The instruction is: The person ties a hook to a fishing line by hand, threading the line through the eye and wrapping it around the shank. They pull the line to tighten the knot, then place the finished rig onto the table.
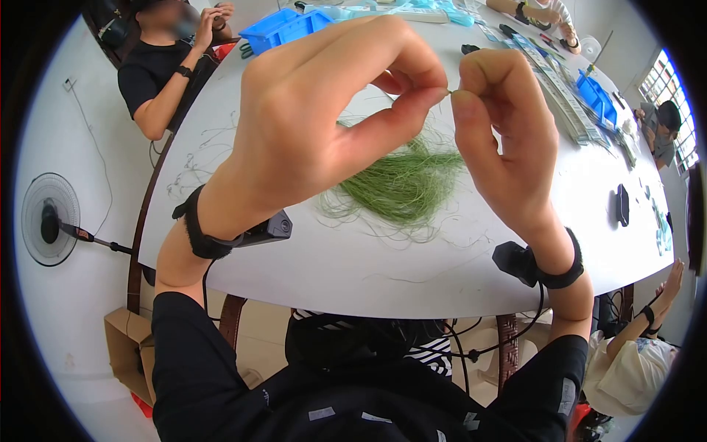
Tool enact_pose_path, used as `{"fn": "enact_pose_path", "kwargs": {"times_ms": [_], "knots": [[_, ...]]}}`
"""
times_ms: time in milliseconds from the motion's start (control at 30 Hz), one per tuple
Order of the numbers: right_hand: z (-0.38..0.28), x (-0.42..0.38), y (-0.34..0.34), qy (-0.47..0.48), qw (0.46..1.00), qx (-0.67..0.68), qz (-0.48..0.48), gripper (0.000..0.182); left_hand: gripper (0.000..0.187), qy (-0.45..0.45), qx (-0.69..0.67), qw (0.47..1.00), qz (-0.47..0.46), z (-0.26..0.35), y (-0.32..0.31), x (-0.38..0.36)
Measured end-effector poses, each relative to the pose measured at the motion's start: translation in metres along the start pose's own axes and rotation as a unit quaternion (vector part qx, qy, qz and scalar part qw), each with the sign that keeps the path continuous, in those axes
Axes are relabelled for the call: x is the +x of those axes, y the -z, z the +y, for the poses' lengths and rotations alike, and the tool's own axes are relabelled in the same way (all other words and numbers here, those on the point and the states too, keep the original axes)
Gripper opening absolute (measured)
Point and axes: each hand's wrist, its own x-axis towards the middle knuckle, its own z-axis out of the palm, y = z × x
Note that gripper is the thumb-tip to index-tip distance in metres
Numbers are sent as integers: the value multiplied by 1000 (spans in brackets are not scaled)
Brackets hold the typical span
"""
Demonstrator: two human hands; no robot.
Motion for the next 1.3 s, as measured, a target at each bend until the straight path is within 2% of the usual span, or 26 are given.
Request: {"fn": "enact_pose_path", "kwargs": {"times_ms": [167,267,300,433,500,533,567,667,833,933,967,1067,1133,1200,1233,1300], "knots": [[2,1,2,3,999,-2,34,12,11,44,-7,999,5,2,1,0],[14,1,5,10,995,-25,92,11,10,75,-21,997,9,-3,5,-1],[25,5,11,80,987,-77,116,11,9,67,2,998,21,-6,7,-1],[43,16,44,79,978,-93,169,16,9,49,59,996,51,-34,26,-2],[49,20,58,80,973,-94,194,18,7,38,95,989,108,-34,25,2],[49,22,62,85,961,-141,222,20,6,34,113,984,137,-33,24,4],[48,24,68,74,959,-142,233,21,6,46,66,986,149,-44,31,2],[52,27,88,66,947,-166,266,22,6,114,52,976,180,-41,41,5],[49,34,105,52,896,-273,346,21,7,82,130,970,190,-47,58,9],[57,33,123,45,911,-245,327,16,7,52,101,970,216,-57,60,8],[58,33,124,47,905,-241,348,13,7,52,95,969,221,-58,62,7],[53,38,116,52,889,-227,395,20,8,78,124,965,216,-59,69,7],[55,38,118,54,885,-215,409,20,8,60,123,967,217,-54,66,8],[60,37,129,38,889,-196,413,19,8,92,13,971,221,-87,87,0],[62,36,135,29,890,-187,414,18,8,132,-98,961,222,-150,127,-16],[67,37,140,14,882,-189,431,15,8,147,-102,956,231,-155,131,-17]]}}
